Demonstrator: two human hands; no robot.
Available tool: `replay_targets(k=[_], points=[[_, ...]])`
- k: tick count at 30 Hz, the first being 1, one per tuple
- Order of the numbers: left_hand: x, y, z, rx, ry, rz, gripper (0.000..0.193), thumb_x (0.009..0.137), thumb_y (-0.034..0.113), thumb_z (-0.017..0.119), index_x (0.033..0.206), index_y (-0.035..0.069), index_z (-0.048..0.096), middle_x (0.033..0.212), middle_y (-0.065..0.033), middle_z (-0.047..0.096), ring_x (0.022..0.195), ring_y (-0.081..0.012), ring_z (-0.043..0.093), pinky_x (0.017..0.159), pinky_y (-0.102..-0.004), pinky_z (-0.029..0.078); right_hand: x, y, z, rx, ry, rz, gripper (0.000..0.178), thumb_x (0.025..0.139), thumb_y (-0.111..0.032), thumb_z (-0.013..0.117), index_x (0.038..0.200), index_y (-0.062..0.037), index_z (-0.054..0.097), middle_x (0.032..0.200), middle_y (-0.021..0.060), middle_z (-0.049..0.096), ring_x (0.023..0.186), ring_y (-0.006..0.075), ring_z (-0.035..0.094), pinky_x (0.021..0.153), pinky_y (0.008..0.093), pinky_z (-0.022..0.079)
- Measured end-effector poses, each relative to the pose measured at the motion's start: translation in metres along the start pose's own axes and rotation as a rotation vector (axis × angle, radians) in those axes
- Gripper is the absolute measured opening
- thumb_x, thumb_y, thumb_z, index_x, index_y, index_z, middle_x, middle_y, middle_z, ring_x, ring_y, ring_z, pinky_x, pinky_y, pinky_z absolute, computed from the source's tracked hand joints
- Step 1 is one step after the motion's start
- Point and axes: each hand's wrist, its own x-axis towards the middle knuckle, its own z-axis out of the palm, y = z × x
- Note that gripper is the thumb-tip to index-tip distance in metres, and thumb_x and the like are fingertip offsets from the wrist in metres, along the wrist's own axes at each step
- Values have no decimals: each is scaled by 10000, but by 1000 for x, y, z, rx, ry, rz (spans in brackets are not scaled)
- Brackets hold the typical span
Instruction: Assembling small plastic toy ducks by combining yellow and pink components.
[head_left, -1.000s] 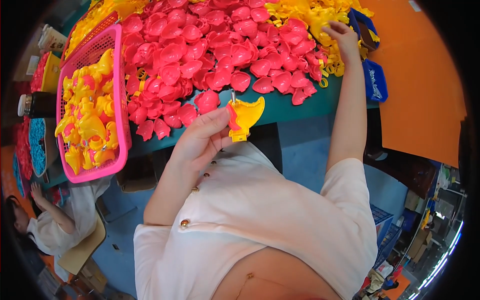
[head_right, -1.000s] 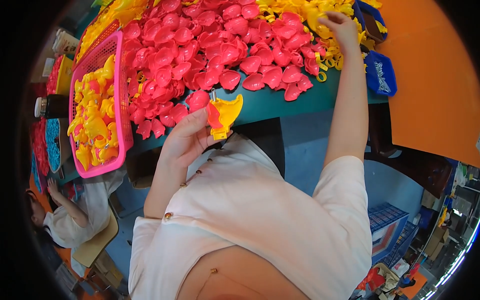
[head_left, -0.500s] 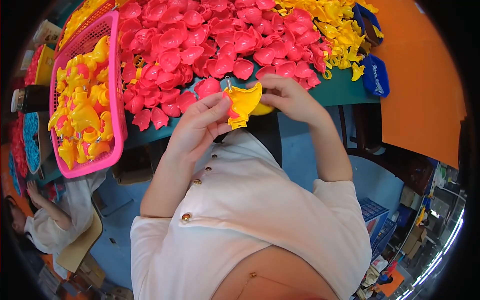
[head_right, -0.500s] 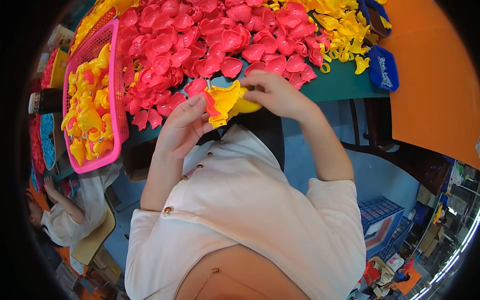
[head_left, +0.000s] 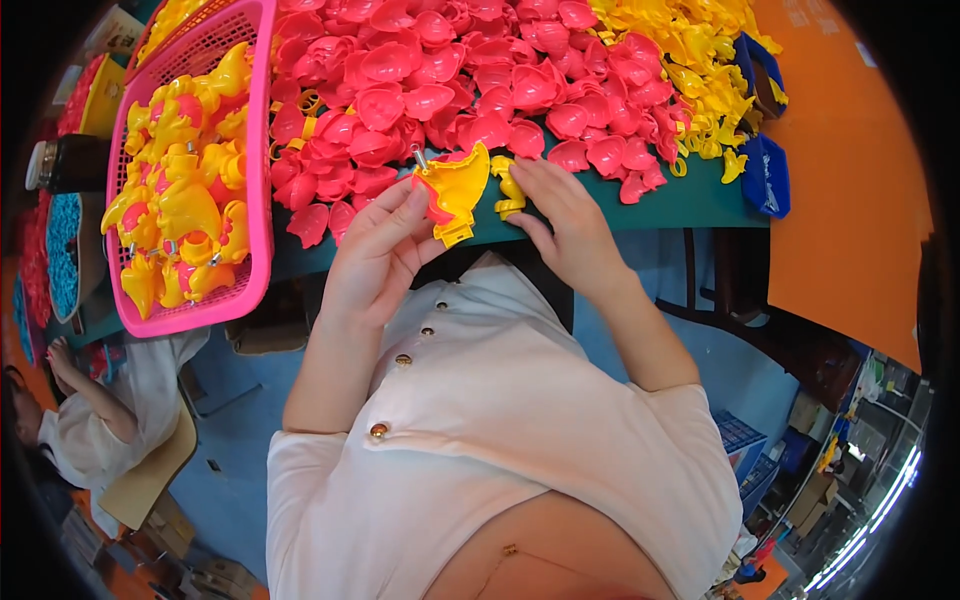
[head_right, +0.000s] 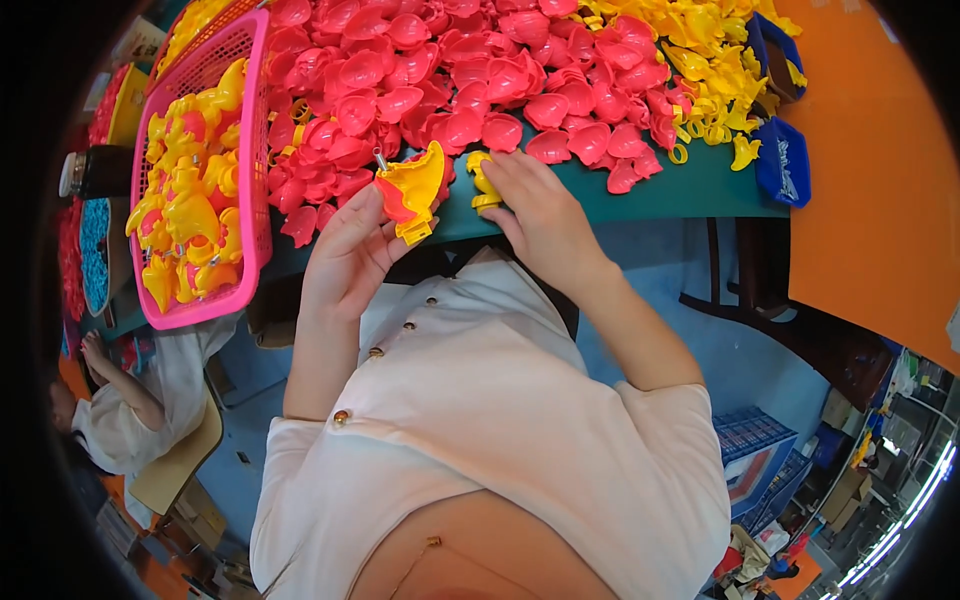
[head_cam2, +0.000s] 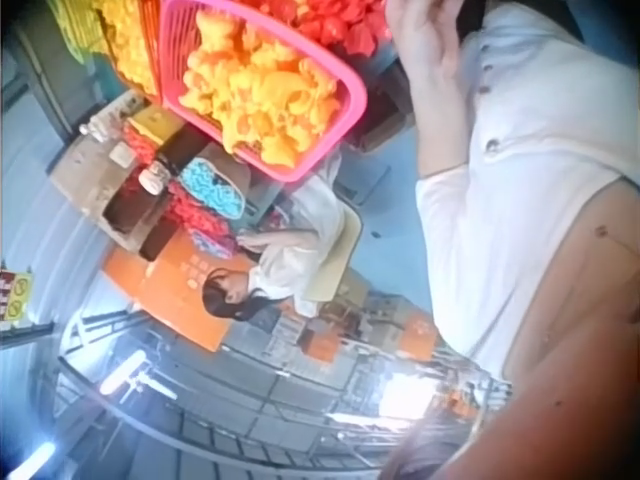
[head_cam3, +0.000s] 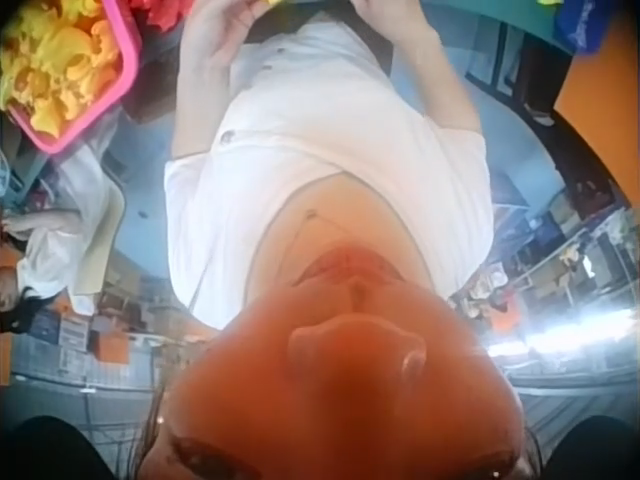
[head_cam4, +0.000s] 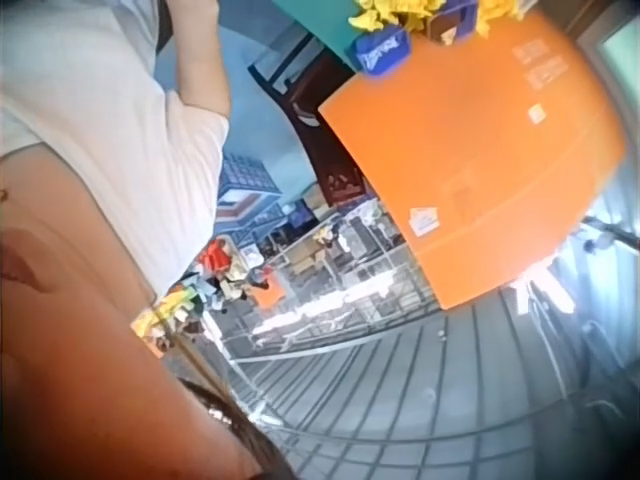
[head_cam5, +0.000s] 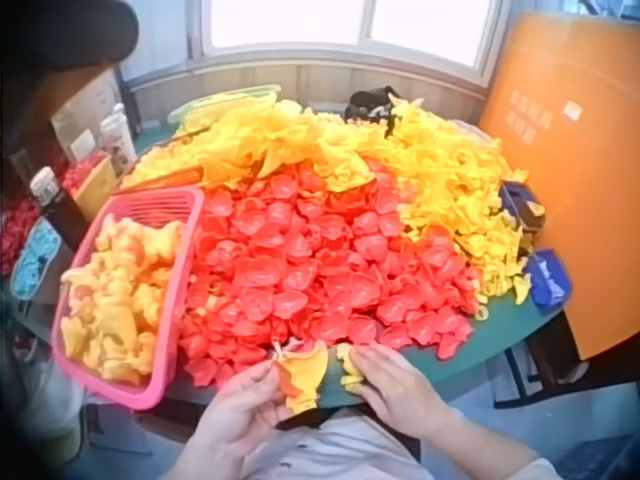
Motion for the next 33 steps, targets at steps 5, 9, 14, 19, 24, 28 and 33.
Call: replay_targets(k=[5,9,14,19,24,28,33], points=[[-3,2,-3,-8,21,13,291,927,175,565,1162,6,533,1079,-76,613,945,-145,629,803,-303,541,57,8,-33,-52,128,-32,224,736,-58,703,954,-24,662,980,93,655,932,256,592,815,346,467],[3,0,6,14,-4,-13,292,918,167,580,1159,9,540,1058,-69,621,934,-138,631,791,-292,540,120,45,-20,-237,176,-167,121,749,-94,687,864,-55,675,919,72,605,896,254,554,775,361,447],[6,0,13,67,-18,-26,310,898,168,613,1160,16,549,1018,-44,637,931,-122,629,777,-269,533,152,60,0,-491,218,-497,138,734,-125,644,823,-22,666,939,101,592,938,247,535,769,393,430],[8,0,13,68,-32,-31,312,895,179,618,1155,18,556,1044,-45,635,939,-120,627,781,-265,530,160,55,1,-576,-116,-188,105,710,-120,670,773,-48,628,907,90,566,932,278,523,773,388,426],[12,3,15,64,-57,-17,297,897,185,615,1140,21,566,1050,-47,635,943,-119,627,783,-264,529,146,65,-12,-83,-10,-92,105,787,-61,667,867,-20,613,853,88,637,788,256,613,698,332,488],[19,0,16,75,-53,-22,284,899,197,613,1123,26,574,1029,-41,635,923,-118,630,777,-267,530,135,70,-16,-70,28,-6,118,824,-60,648,920,-11,599,835,113,657,738,226,638,649,293,500],[18,-5,16,64,-56,-17,285,896,202,618,1114,24,576,1002,-36,634,909,-115,630,770,-263,530,131,61,-19,44,56,113,157,822,-67,655,966,-16,619,833,102,660,766,183,642,664,266,494]])
